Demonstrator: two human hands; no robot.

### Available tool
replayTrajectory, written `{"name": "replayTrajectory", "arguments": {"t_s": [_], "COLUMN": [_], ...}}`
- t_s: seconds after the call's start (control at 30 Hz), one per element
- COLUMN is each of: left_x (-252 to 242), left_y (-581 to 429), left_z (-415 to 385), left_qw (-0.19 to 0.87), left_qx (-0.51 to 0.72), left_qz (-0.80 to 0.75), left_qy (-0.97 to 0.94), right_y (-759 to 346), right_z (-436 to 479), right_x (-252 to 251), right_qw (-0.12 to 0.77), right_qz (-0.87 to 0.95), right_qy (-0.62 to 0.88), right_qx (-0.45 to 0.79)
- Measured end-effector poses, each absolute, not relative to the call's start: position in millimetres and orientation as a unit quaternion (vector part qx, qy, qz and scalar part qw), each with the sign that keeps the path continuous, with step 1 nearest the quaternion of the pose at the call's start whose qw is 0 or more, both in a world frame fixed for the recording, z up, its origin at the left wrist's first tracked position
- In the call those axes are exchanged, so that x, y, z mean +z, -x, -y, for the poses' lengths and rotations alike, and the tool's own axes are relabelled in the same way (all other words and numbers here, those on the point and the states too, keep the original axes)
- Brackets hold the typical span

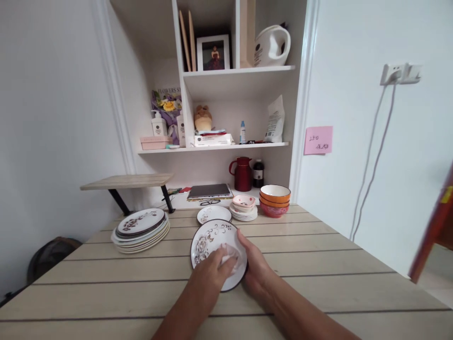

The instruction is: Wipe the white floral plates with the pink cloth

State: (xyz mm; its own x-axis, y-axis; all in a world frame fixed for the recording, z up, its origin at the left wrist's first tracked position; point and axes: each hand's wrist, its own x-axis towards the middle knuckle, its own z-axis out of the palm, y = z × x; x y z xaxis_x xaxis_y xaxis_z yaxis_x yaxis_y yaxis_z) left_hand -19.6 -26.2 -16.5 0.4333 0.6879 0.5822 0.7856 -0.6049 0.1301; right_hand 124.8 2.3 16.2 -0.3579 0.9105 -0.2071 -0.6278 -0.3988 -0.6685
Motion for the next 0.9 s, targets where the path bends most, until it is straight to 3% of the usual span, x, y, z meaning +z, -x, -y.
{"name": "replayTrajectory", "arguments": {"t_s": [0.17,0.27,0.4,0.63,0.77,0.9], "left_x": [-0.4,4.0,1.3,-10.0,-15.3,-11.3], "left_y": [28.8,44.0,54.4,24.1,14.6,25.1], "left_z": [19.8,15.2,16.3,27.3,29.5,24.3], "left_qw": [0.265,0.312,0.303,0.261,0.230,0.249], "left_qx": [-0.337,-0.334,-0.306,-0.333,-0.325,-0.326], "left_qz": [0.476,0.564,0.578,0.465,0.402,0.446], "left_qy": [0.768,0.687,0.693,0.778,0.825,0.796], "right_y": [-112.6,-108.6,-116.3,-140.2,-131.2,-119.0], "right_z": [10.6,13.2,2.3,-19.6,-9.4,1.1], "right_x": [16.1,15.5,13.3,13.4,13.0,12.9], "right_qw": [0.468,0.449,0.469,0.550,0.500,0.474], "right_qz": [0.256,0.247,0.218,0.197,0.222,0.229], "right_qy": [0.294,0.299,0.326,0.280,0.284,0.297], "right_qx": [0.793,0.805,0.792,0.762,0.788,0.796]}}
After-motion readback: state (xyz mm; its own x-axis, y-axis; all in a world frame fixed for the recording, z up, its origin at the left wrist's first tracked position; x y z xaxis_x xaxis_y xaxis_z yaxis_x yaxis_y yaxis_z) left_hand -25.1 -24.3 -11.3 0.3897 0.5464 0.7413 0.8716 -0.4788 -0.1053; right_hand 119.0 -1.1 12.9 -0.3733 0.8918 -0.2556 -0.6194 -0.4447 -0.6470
